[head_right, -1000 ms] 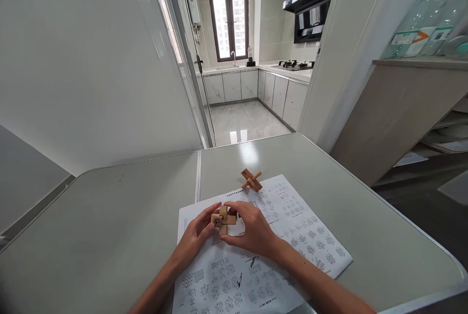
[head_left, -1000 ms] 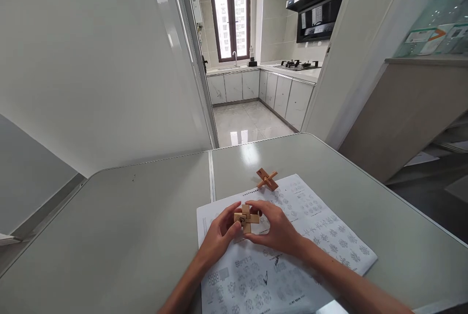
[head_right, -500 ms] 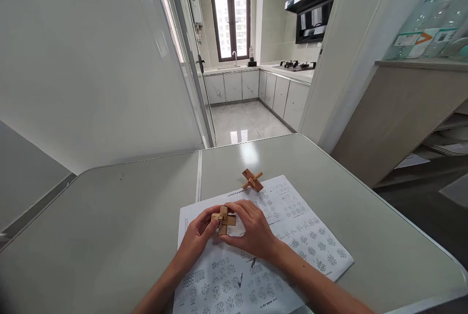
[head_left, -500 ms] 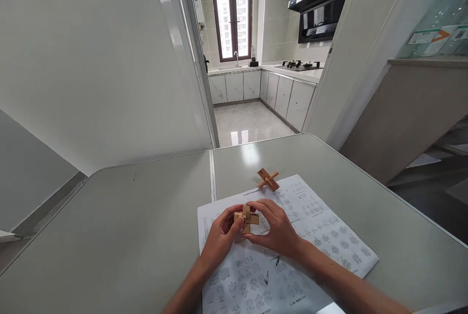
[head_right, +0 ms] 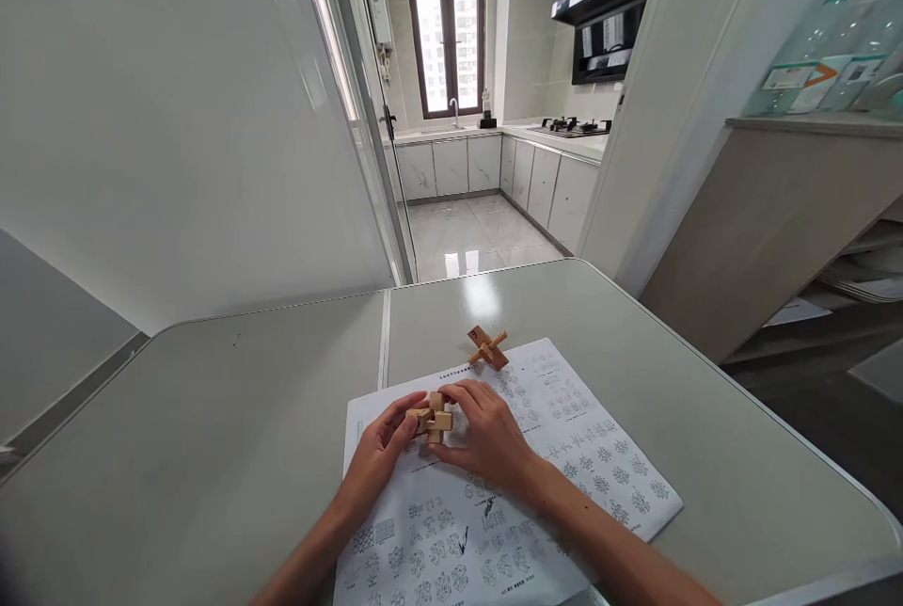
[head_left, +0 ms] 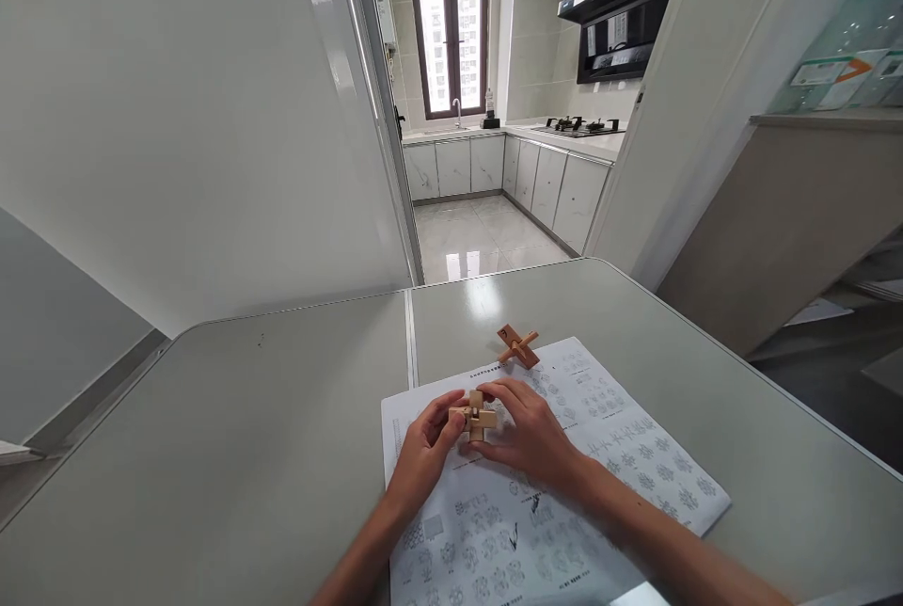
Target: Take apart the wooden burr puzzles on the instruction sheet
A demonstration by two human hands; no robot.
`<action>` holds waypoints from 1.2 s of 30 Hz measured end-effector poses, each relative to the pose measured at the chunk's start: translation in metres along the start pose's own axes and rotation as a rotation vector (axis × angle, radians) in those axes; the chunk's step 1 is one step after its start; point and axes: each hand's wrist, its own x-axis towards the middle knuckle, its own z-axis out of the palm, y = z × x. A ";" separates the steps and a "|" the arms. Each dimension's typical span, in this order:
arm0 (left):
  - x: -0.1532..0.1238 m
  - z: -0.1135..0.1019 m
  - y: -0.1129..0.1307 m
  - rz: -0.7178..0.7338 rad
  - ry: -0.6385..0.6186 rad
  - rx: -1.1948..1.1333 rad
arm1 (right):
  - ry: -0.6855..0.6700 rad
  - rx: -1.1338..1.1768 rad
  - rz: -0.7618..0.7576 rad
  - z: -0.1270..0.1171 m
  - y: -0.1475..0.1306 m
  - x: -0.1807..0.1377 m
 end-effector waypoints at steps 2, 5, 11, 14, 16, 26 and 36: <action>0.001 -0.001 0.000 0.005 0.034 -0.028 | 0.003 -0.004 0.022 0.000 0.003 -0.001; 0.003 -0.004 -0.001 0.021 0.111 -0.090 | -0.006 -0.006 0.063 0.001 0.007 -0.001; 0.006 -0.009 -0.005 0.014 0.182 -0.176 | -0.091 -0.023 0.112 0.003 0.008 -0.003; 0.006 -0.008 -0.004 0.008 0.183 -0.154 | -0.147 -0.035 0.130 0.003 0.006 -0.004; 0.005 -0.007 -0.003 0.019 0.179 -0.136 | -0.173 -0.035 0.123 0.004 0.006 -0.005; 0.006 -0.005 -0.004 0.031 0.177 -0.114 | -0.161 -0.003 0.094 0.005 0.008 -0.006; 0.003 -0.003 -0.001 0.047 0.158 -0.069 | 0.008 0.098 0.028 0.001 0.001 0.001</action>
